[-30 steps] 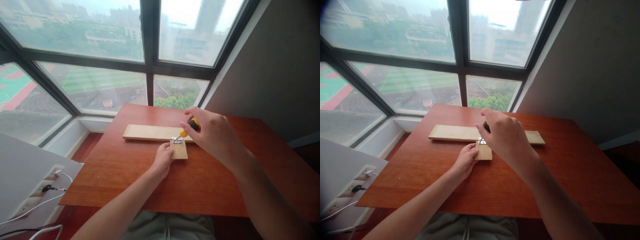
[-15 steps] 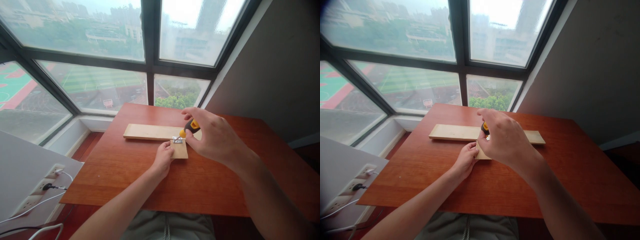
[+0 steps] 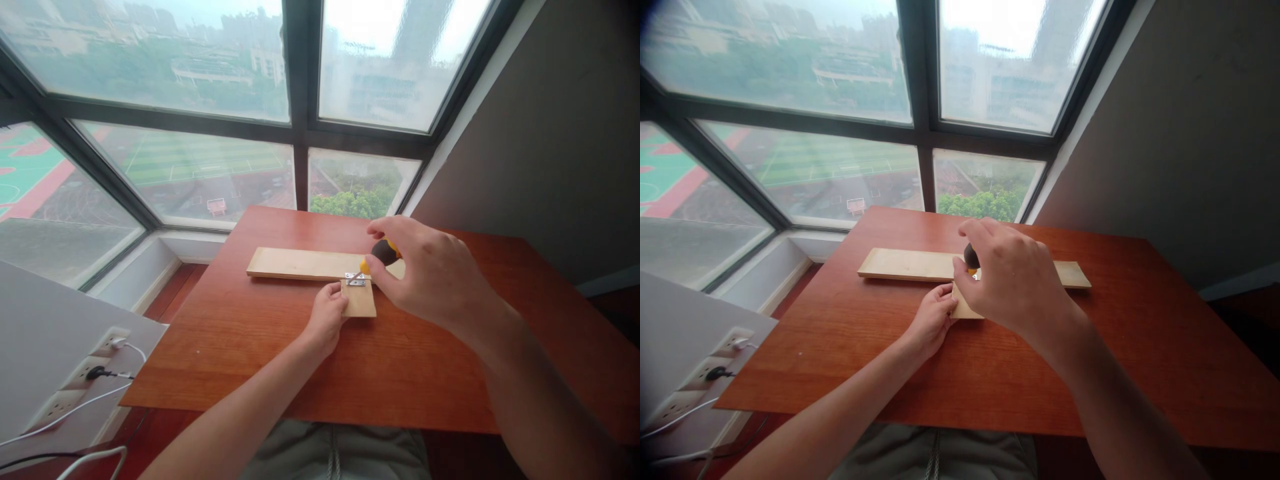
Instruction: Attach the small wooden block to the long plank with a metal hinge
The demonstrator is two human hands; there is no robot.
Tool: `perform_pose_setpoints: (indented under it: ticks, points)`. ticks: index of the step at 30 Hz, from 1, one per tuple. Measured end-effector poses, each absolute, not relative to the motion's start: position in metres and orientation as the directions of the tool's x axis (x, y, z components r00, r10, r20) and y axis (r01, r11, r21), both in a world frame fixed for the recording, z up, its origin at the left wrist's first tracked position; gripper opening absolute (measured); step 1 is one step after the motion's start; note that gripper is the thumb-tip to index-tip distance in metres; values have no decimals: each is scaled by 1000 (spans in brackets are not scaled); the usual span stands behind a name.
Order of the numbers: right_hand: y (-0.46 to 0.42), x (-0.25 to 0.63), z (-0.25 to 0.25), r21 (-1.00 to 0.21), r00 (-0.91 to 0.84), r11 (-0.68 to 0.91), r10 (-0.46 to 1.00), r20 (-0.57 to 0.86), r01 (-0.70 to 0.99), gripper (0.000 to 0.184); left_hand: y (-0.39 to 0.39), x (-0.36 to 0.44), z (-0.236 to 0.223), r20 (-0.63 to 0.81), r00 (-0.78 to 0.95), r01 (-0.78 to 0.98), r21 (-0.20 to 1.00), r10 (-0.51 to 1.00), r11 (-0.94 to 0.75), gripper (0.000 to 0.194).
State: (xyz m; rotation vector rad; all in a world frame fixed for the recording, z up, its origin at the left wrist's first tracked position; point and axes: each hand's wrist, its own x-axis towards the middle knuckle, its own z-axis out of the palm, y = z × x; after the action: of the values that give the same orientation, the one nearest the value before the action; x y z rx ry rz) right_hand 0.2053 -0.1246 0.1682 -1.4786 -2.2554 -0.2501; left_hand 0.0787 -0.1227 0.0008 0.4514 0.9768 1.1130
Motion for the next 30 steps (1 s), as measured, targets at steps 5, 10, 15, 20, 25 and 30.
perform_pose_setpoints:
  ticks: [5, 10, 15, 20, 25, 30]
  points:
    - [-123, 205, 167, -95, -311, 389, 841, 443, 916, 19, -122, 79, 0, -439, 97, -529, 738, 893, 420, 31]
    - [-125, 206, 168, -123, -349, 441, 827, 441, 889, 30, -123, 79, 0, -424, 105, -537, 737, 900, 410, 31]
    - [-124, 206, 167, -98, -338, 419, 831, 442, 903, 19, -123, 79, 0, -421, 100, -533, 742, 901, 406, 31]
    - [-122, 208, 167, -149, -405, 520, 788, 463, 841, 27, -122, 79, -1, -418, 108, -544, 735, 902, 405, 33]
    - [-125, 206, 168, -159, -413, 531, 785, 462, 832, 32, -123, 79, 0, -408, 102, -534, 747, 907, 396, 31]
    - [-124, 204, 167, -116, -278, 364, 850, 447, 924, 20, -123, 78, 0, -418, 107, -524, 747, 902, 409, 31]
